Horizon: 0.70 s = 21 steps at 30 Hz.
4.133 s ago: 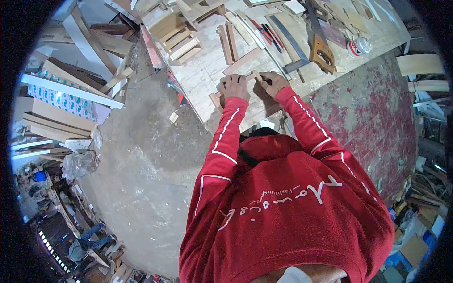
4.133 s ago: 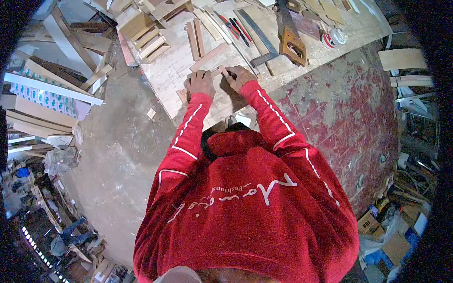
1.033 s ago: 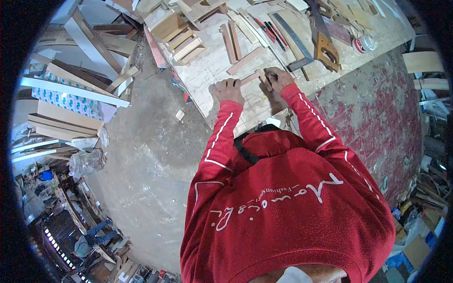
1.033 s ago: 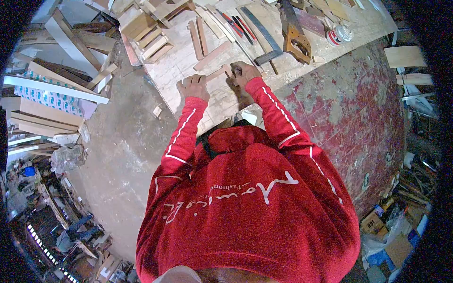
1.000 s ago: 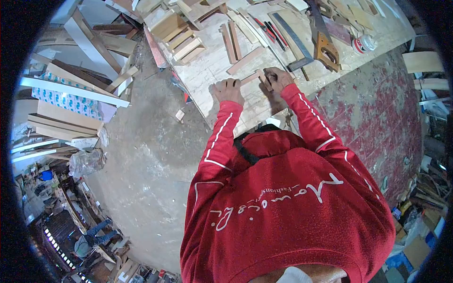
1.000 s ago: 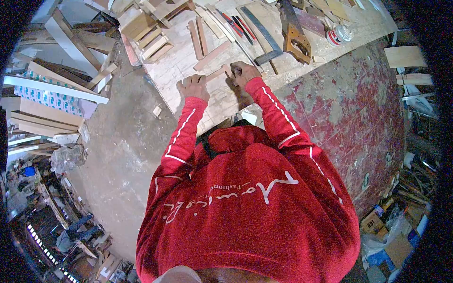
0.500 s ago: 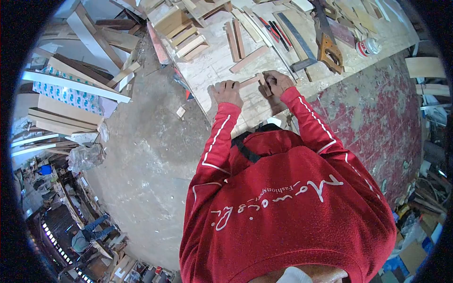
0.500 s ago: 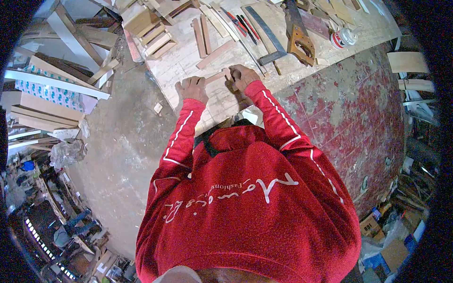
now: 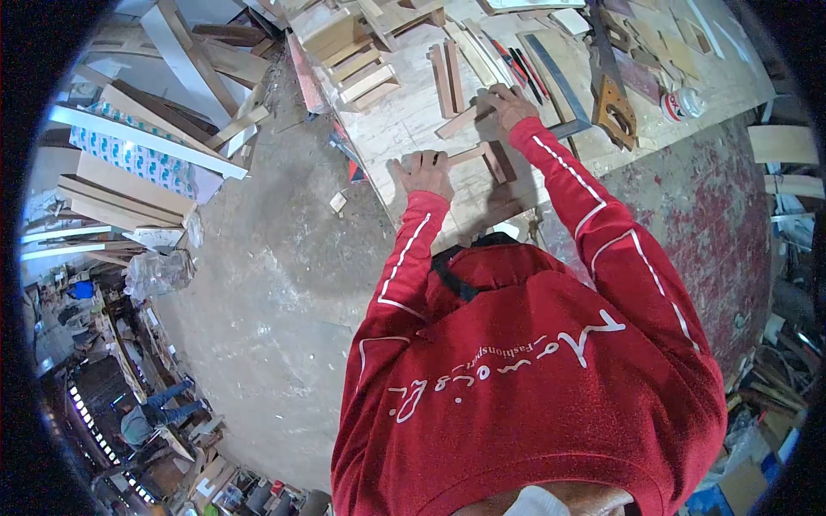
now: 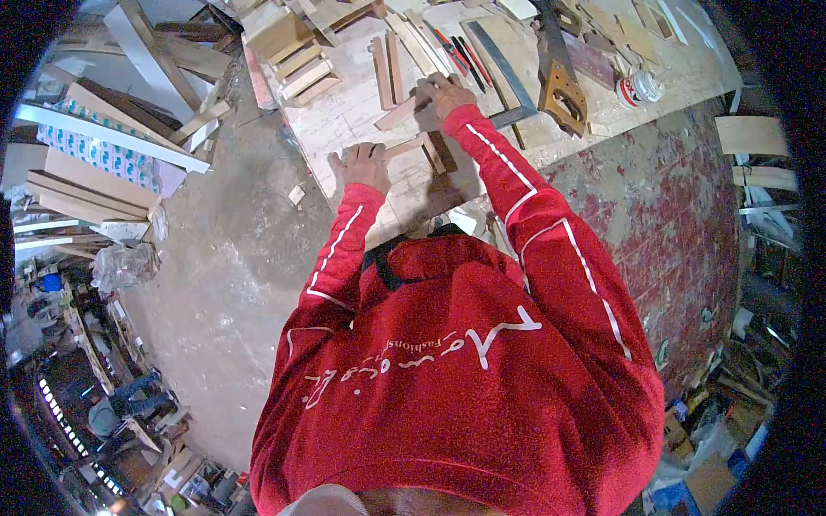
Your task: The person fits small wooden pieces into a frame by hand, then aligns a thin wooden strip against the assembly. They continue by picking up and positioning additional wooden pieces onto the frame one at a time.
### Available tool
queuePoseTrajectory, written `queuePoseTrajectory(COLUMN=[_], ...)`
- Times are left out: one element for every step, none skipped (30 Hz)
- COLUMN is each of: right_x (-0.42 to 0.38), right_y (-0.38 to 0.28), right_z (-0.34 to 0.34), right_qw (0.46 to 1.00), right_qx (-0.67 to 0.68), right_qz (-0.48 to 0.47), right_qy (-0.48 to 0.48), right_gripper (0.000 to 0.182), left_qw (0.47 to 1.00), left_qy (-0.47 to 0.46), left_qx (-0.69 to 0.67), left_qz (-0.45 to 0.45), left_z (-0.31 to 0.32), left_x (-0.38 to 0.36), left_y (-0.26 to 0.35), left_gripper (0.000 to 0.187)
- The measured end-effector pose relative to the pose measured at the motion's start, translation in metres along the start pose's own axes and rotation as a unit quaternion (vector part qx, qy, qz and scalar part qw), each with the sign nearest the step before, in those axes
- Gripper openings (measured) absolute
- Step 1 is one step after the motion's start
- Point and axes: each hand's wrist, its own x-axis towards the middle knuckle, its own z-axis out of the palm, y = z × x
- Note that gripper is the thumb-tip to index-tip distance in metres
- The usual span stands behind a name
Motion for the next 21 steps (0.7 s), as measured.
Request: queuePoseTrajectory(right_x=[0.004,0.007,0.01,0.013,0.015,0.016,0.017,0.017,0.015,0.013,0.01,0.007,0.002,-0.001,-0.004,-0.007,-0.009,-0.009,-0.011,-0.013,-0.016], right_y=[0.0,0.001,0.005,0.013,0.022,0.025,0.028,0.031,0.032,0.033,0.034,0.03,0.023,0.019,0.023,0.028,0.03,0.027,0.024,0.02,0.016], right_z=[0.0,0.0,0.007,0.019,0.029,0.029,0.03,0.031,0.029,0.026,0.024,0.013,-0.004,-0.014,-0.013,-0.011,-0.009,-0.014,-0.019,-0.023,-0.025], right_qw=[0.999,0.999,0.999,0.998,0.996,0.996,0.993,0.989,0.989,0.994,0.998,0.998,0.997,0.992,0.992,0.991,0.991,0.991,0.988,0.985,0.985], right_qx=[-0.028,-0.034,-0.035,-0.04,-0.044,-0.044,-0.055,-0.065,-0.064,-0.058,-0.052,-0.052,-0.064,-0.076,-0.077,-0.067,-0.055,-0.055,-0.057,-0.059,-0.059], right_qz=[-0.004,-0.003,-0.005,-0.039,-0.072,-0.073,-0.102,-0.13,-0.13,-0.088,-0.045,-0.047,0.01,0.067,0.067,0.08,0.092,0.092,0.109,0.126,0.127], right_qy=[-0.018,-0.038,-0.038,-0.02,-0.001,0.0,0.007,0.014,0.013,0.005,-0.002,-0.002,-0.041,-0.08,-0.08,-0.082,-0.083,-0.083,-0.094,-0.103,-0.103], right_gripper=[0.046,0.045,0.045,0.042,0.04,0.04,0.037,0.035,0.035,0.033,0.031,0.031,0.032,0.034,0.034,0.036,0.038,0.038,0.041,0.043,0.043], left_qw=[1.0,1.0,1.0,1.0,1.0,1.0,1.0,1.0,1.0,1.0,1.0,1.0,1.0,1.0,1.0,1.0,1.0,1.0,0.999,0.999,0.999], left_qy=[0.011,0.012,0.013,0.013,0.014,0.007,0.0,0.0,0.003,0.006,0.007,0.0,-0.008,-0.008,-0.011,-0.014,-0.015,-0.021,-0.027,-0.028,-0.034], left_qx=[-0.018,-0.018,-0.018,-0.018,-0.017,-0.016,-0.016,-0.015,-0.013,-0.011,-0.011,-0.012,-0.014,-0.014,-0.014,-0.014,-0.013,-0.015,-0.018,-0.017,-0.017], left_qz=[0.004,0.001,0.001,0.002,0.001,-0.001,-0.002,-0.003,-0.003,-0.003,-0.003,-0.007,-0.01,-0.01,-0.013,-0.015,-0.015,-0.016,-0.017,-0.016,-0.015], left_z=[0.0,0.001,0.003,0.003,0.003,0.003,0.003,0.003,0.003,0.002,0.002,0.002,0.001,0.002,0.001,0.001,0.0,-0.002,-0.003,-0.002,-0.002], left_x=[-0.001,-0.001,-0.002,-0.001,-0.001,0.001,0.001,0.001,0.001,0.001,0.001,0.002,0.002,0.002,0.003,0.003,0.003,0.003,0.003,0.003,0.004], left_y=[0.0,-0.001,-0.001,0.0,0.0,-0.001,-0.001,-0.001,-0.001,-0.001,0.0,0.0,0.0,0.001,0.002,0.002,0.001,0.001,0.002,0.001,0.001], left_gripper=[0.031,0.031,0.03,0.029,0.029,0.029,0.028,0.028,0.028,0.028,0.028,0.028,0.028,0.028,0.028,0.028,0.028,0.029,0.03,0.03,0.032])
